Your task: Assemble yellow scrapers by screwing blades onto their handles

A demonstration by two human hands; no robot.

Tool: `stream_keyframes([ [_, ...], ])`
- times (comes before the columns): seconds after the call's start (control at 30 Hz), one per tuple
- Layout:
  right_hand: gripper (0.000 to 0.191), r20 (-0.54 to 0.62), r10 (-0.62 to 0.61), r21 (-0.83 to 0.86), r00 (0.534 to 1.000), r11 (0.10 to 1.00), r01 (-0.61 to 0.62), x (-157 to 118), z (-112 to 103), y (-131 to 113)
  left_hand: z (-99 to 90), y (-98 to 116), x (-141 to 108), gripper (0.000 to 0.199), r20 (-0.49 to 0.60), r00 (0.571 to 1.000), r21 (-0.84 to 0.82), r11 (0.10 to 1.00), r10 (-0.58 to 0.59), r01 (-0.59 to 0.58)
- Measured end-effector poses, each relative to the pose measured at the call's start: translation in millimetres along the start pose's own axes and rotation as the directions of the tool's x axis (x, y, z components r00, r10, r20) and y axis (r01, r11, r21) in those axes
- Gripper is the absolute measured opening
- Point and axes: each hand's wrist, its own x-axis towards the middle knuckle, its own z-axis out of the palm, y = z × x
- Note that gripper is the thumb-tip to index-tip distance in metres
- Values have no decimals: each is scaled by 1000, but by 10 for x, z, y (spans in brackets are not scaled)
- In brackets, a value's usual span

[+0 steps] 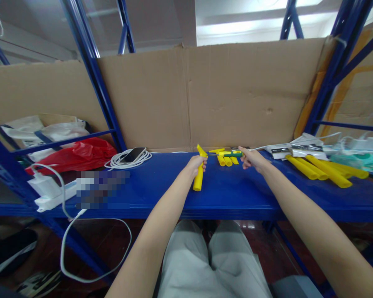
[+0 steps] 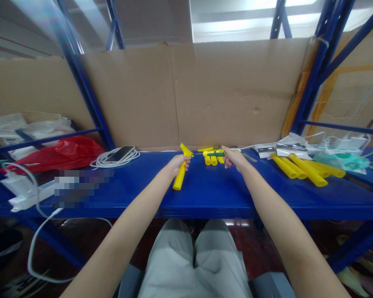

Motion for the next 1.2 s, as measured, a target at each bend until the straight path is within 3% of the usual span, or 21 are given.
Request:
stream_keyframes([
  [0.37,44,12,138,18,990,990,-139,-18,16,-43,18,32,-27,10,-54,997,-22,998,-62,61],
  [1.03,40,39,187,10,982,982,-187,6,14,-27,73,198,-239,4,-84,983,-35,986,-166,164],
  [1.2,40,113,257,49,960,963,-263,37,-1,4,78,198,-245,5,-89,980,-28,984,-180,178],
])
